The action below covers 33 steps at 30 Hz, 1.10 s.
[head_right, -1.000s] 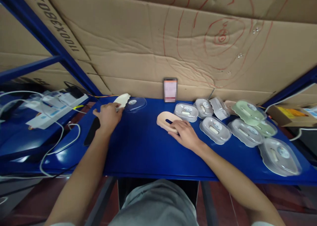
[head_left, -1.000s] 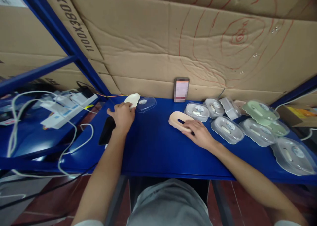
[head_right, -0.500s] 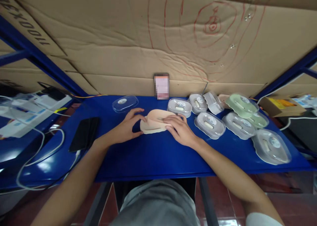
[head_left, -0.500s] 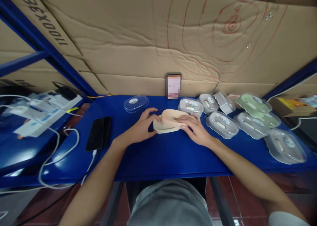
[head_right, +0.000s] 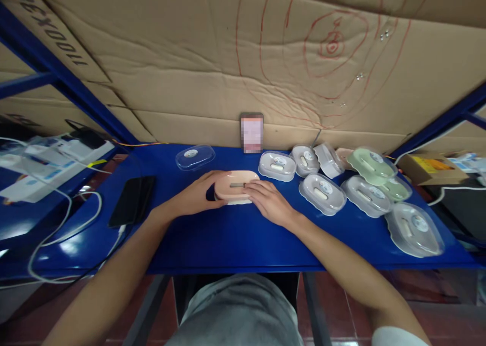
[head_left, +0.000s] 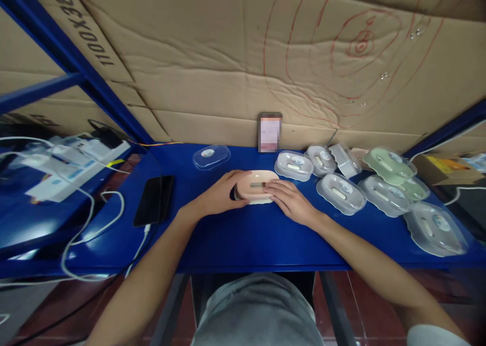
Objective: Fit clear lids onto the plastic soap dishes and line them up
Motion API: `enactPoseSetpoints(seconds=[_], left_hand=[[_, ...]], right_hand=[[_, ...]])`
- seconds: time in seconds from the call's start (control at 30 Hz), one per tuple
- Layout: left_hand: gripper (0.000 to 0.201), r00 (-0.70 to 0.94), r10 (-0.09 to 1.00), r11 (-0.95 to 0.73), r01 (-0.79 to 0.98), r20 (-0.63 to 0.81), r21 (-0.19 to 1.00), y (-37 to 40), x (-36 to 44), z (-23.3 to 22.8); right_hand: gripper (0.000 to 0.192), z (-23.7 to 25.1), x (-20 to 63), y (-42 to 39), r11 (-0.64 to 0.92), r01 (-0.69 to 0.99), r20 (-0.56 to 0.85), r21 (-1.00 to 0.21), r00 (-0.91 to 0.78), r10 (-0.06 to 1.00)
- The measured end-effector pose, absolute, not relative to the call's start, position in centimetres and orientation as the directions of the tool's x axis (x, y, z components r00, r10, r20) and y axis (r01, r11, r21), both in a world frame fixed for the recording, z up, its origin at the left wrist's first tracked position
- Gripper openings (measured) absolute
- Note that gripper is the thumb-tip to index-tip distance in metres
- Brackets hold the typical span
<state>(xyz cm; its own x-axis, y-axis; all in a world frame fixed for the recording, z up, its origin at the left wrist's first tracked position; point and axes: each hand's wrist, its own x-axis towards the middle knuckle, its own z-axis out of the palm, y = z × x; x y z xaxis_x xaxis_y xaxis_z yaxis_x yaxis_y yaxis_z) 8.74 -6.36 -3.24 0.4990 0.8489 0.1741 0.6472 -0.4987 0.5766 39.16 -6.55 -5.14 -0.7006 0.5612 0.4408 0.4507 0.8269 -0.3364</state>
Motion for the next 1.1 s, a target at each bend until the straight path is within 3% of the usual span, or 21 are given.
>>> enactPoseSetpoints(seconds=[0.27, 0.4, 0.6, 0.77, 0.87, 0.97, 1.1], left_hand=[[0.096, 0.479, 0.877, -0.421, 0.736, 0.032, 0.53, -6.3, 8.3, -2.9], [0.098, 0.471, 0.882, -0.415, 0.744, 0.028, 0.524, -6.2, 8.2, -3.0], [0.096, 0.481, 0.877, -0.414, 0.742, 0.012, 0.527, -6.3, 8.4, -3.0], [0.089, 0.53, 0.846, -0.463, 0.679, 0.054, 0.57, -5.6, 7.1, -2.8], [0.071, 0.312, 0.932, -0.363, 0.798, 0.187, 0.481, -4.8, 5.8, -3.1], [0.069, -0.041, 0.969, -0.041, 0.946, 0.243, 0.323, -4.2, 4.9, -3.8], [0.061, -0.139, 0.968, 0.074, 0.953, 0.21, 0.293, -3.9, 4.5, -4.2]], right_hand=[[0.039, -4.9, 39.0, -6.8, 0.846, 0.46, 0.419, -0.268, -0.736, 0.532], [0.037, -4.5, 38.9, -7.1, 0.857, 0.472, 0.396, -0.208, -0.76, 0.515], [0.035, -4.7, 38.6, -7.5, 0.871, 0.491, 0.403, -0.014, -0.795, 0.454], [0.035, -4.8, 38.7, -7.3, 0.875, 0.483, 0.413, -0.025, -0.792, 0.449], [0.033, -4.6, 39.1, -7.1, 0.875, 0.481, 0.41, -0.058, -0.787, 0.46], [0.031, -4.6, 39.5, -6.9, 0.877, 0.465, 0.418, -0.126, -0.776, 0.472], [0.036, -4.8, 40.1, -6.7, 0.857, 0.476, 0.434, -0.2, -0.741, 0.513]])
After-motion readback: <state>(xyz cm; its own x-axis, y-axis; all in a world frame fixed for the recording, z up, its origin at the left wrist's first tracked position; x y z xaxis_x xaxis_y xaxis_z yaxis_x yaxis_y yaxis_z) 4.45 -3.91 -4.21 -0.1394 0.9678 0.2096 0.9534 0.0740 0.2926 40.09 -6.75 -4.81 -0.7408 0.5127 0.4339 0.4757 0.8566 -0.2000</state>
